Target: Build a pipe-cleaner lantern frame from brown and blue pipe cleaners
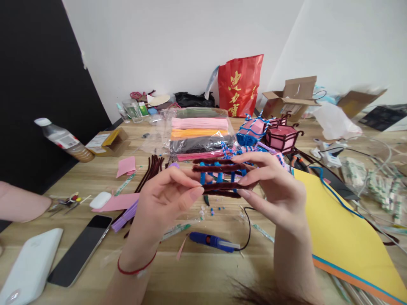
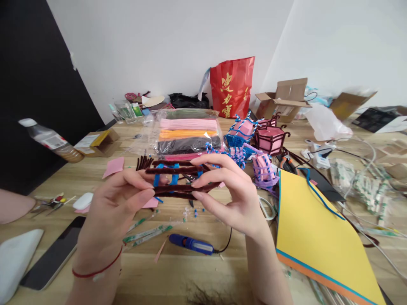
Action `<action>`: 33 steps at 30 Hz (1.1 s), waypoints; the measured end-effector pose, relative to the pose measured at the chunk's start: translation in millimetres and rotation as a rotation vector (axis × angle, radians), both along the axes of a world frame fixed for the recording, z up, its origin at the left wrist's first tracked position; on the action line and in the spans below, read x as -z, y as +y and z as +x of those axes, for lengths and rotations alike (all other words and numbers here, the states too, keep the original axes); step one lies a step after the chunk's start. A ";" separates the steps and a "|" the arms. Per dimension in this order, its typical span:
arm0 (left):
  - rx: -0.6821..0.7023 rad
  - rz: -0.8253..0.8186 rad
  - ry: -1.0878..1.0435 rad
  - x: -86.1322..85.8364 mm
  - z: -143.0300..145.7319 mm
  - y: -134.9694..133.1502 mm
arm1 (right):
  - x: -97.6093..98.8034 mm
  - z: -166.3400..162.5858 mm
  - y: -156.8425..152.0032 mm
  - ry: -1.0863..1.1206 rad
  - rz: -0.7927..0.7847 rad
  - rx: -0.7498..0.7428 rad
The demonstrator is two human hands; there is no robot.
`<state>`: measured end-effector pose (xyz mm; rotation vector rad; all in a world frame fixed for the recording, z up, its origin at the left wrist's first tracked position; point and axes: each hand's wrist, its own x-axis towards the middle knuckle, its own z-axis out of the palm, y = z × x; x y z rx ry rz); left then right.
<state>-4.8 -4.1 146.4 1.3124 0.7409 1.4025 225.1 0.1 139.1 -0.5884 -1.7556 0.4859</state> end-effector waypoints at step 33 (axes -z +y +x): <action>-0.362 0.094 0.101 4.9 -10.1 10.1 | 132.3 -19.2 -27.6 -0.554 -0.827 -0.419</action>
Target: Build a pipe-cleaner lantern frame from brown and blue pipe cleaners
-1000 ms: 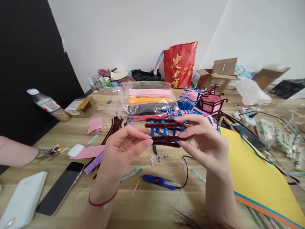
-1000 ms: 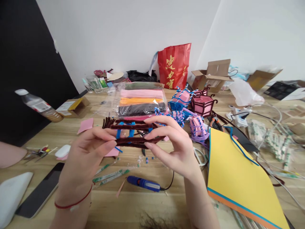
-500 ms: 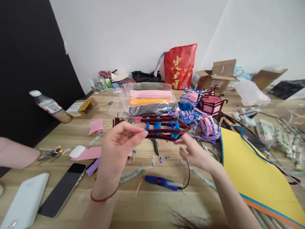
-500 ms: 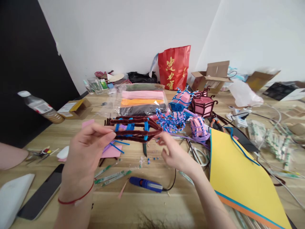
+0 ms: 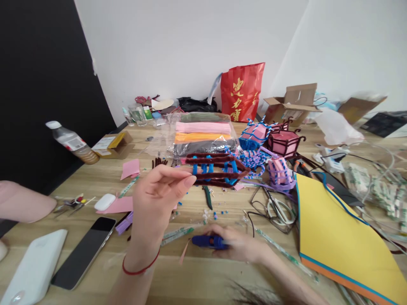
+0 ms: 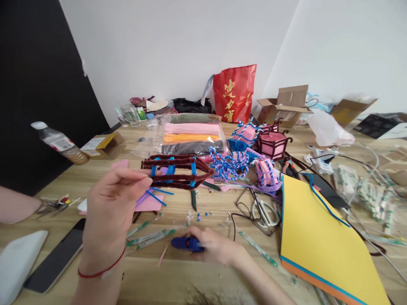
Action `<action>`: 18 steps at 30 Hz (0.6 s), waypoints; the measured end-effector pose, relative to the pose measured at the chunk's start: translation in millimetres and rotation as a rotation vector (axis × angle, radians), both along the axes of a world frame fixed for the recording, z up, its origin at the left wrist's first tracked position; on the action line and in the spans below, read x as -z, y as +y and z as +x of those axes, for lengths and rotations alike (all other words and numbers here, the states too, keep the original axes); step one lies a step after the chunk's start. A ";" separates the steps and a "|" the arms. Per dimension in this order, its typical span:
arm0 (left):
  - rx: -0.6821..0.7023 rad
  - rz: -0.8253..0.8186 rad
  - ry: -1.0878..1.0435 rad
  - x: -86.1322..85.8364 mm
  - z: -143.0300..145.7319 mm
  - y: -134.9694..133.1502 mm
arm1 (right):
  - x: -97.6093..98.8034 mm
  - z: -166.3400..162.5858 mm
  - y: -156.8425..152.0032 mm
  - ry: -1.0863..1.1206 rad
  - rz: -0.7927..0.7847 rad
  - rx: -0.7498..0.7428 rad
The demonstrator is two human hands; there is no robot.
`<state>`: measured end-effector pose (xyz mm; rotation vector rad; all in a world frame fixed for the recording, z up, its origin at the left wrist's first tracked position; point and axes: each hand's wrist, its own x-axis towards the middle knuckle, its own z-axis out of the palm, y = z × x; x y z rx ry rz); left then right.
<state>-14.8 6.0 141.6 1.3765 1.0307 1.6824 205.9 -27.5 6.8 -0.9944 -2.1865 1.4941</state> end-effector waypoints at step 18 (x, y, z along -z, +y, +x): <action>0.073 0.010 -0.132 -3.7 15.4 -8.2 | -143.6 0.3 -27.4 0.885 0.364 1.012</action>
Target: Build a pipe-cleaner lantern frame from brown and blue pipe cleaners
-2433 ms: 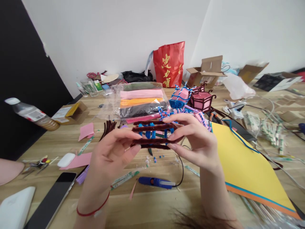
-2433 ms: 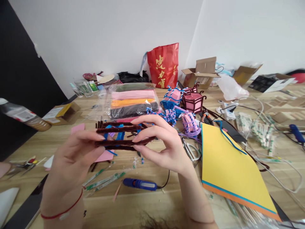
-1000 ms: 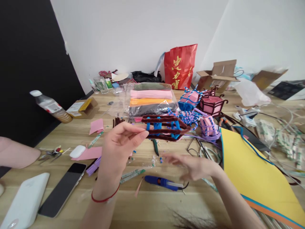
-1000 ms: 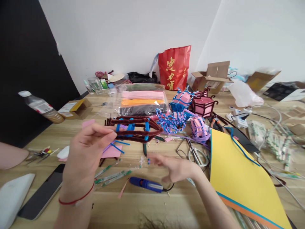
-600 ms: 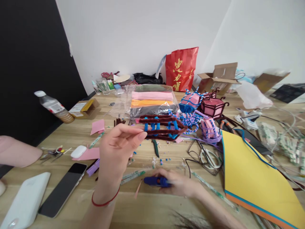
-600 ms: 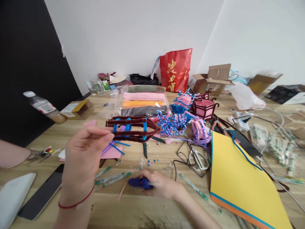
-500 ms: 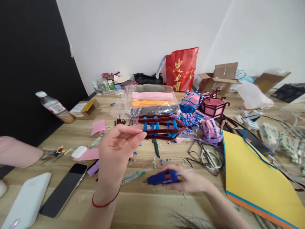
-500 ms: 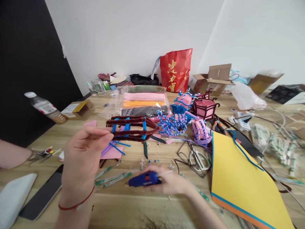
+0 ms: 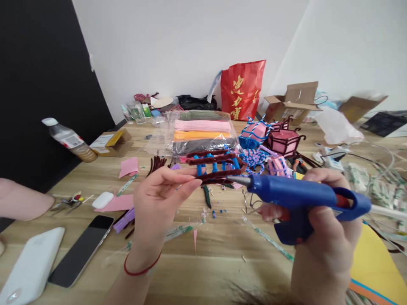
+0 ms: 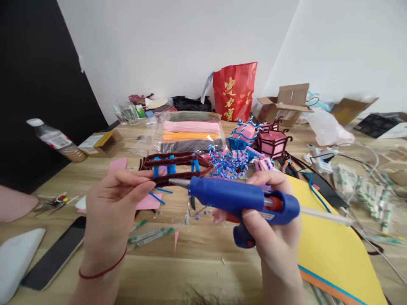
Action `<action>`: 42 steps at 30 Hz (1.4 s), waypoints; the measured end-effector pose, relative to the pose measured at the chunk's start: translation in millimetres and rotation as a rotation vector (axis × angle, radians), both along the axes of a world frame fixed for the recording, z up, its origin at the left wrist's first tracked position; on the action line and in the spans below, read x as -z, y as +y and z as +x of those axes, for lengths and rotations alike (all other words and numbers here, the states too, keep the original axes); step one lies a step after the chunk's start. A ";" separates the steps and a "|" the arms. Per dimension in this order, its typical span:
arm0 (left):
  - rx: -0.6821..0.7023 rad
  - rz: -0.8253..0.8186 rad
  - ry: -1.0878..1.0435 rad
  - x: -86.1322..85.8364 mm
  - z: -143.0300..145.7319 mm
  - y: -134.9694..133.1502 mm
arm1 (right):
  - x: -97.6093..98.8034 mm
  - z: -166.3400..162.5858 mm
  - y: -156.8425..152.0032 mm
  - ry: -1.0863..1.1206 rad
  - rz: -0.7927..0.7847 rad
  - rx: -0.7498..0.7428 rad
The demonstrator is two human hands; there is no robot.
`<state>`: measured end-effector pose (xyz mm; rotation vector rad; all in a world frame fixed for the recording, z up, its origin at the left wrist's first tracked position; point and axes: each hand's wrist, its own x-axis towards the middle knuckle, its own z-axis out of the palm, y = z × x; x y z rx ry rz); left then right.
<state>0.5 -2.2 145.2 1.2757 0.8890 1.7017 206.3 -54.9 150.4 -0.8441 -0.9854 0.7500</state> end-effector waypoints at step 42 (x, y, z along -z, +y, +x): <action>0.067 0.109 -0.005 4.9 5.9 1.3 | 10.9 3.4 18.4 -0.129 0.008 -0.179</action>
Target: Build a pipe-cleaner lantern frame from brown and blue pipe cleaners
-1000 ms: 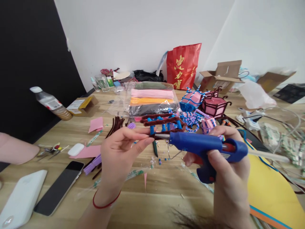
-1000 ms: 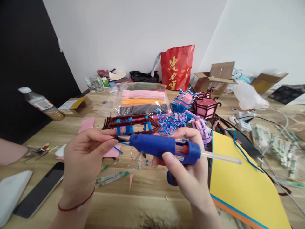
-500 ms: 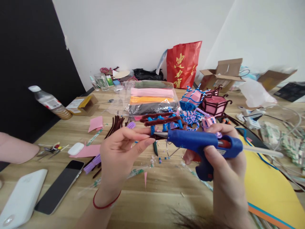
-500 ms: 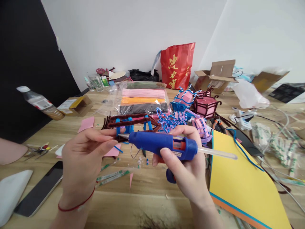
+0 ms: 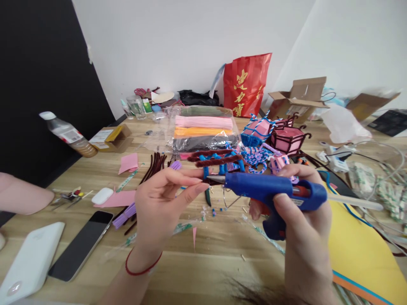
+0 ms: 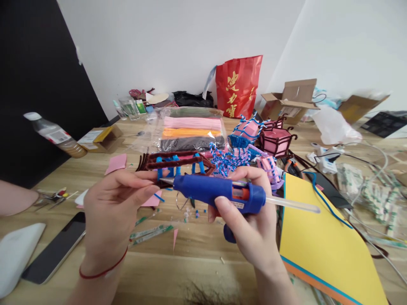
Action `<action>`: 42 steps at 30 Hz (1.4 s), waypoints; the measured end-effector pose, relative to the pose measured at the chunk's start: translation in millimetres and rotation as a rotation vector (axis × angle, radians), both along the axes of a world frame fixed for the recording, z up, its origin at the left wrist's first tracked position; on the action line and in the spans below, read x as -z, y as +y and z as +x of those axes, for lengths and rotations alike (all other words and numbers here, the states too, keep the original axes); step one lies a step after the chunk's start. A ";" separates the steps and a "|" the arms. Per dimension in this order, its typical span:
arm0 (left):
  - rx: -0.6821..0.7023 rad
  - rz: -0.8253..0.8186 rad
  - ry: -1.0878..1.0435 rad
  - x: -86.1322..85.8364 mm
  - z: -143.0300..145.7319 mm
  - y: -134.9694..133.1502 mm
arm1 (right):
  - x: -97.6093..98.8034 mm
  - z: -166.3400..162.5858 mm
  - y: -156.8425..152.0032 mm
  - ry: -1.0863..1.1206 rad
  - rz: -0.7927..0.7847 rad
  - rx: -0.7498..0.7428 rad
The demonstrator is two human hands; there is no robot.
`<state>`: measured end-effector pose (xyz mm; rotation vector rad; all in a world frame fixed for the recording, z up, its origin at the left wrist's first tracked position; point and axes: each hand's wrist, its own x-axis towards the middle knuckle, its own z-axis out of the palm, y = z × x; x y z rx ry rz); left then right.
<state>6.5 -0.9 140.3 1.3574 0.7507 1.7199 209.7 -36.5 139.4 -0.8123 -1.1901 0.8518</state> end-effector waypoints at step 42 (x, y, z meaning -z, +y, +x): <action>-0.080 -0.044 0.107 -0.3 -2.4 -2.7 | 0.1 3.1 -0.8 -0.015 -0.014 0.028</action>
